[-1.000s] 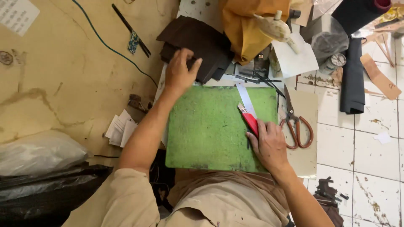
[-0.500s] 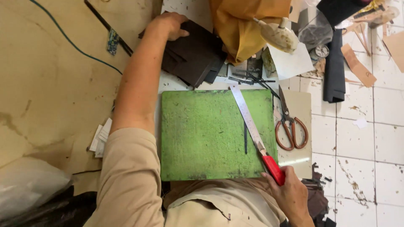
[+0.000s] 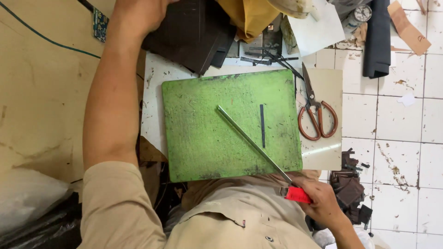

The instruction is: Measure and cut leather pieces to assemble a wallet using a ruler, utility knife, and scissors

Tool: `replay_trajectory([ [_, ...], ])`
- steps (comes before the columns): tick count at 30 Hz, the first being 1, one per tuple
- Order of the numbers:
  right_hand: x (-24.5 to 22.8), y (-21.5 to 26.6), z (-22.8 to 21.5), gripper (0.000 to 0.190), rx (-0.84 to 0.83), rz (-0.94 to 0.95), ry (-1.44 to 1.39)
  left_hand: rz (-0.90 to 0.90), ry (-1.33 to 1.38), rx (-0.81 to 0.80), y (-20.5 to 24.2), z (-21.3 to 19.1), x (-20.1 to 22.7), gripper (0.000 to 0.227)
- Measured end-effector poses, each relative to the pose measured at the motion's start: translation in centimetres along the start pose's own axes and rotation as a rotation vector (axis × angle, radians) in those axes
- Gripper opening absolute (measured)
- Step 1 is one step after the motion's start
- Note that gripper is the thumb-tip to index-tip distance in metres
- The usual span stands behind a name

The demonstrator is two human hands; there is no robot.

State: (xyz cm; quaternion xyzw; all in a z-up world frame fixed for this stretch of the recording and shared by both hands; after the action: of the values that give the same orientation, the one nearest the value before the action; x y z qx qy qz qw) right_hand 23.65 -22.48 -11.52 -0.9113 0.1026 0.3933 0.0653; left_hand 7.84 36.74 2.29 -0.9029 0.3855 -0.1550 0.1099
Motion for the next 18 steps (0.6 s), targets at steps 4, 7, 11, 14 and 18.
replay_trajectory([
  [4, 4.2, 0.8, -2.1, 0.056, -0.017, 0.049, 0.263, 0.289, 0.074, 0.027, 8.2, -9.7, 9.3, 0.018],
  [7, 3.5, -2.3, -5.0, 0.061, 0.049, 0.079, 0.384, 0.295, 0.261, -0.104, 12.8, -11.0, 13.5, 0.016],
  [11, 1.7, -5.5, -6.2, 0.037, 0.235, 0.021, 0.198, 0.224, 0.651, -0.503, 16.5, -5.6, 15.7, 0.014],
  [14, 4.6, -3.7, -1.8, 0.015, 0.302, 0.141, -0.108, 0.132, 0.765, -0.540, 18.0, 2.3, 15.4, 0.013],
  [18, -1.8, -3.1, -0.8, 0.014, 0.334, 0.300, -0.344, 0.044, 0.762, -0.502, 17.9, 5.2, 15.0, 0.014],
])
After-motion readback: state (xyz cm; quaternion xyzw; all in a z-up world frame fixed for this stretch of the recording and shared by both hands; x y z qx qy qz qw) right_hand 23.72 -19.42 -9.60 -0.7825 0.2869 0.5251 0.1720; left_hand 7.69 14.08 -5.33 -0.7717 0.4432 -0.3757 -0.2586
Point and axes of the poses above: each hand's wrist, its own y-axis away from the middle knuckle, its own z-axis out of the palm, x = y × z, the point moved 4 cm from there along -y, towards the middle knuckle, and after that the axes turned 3 degrees about -z, right-handed, at the moved point
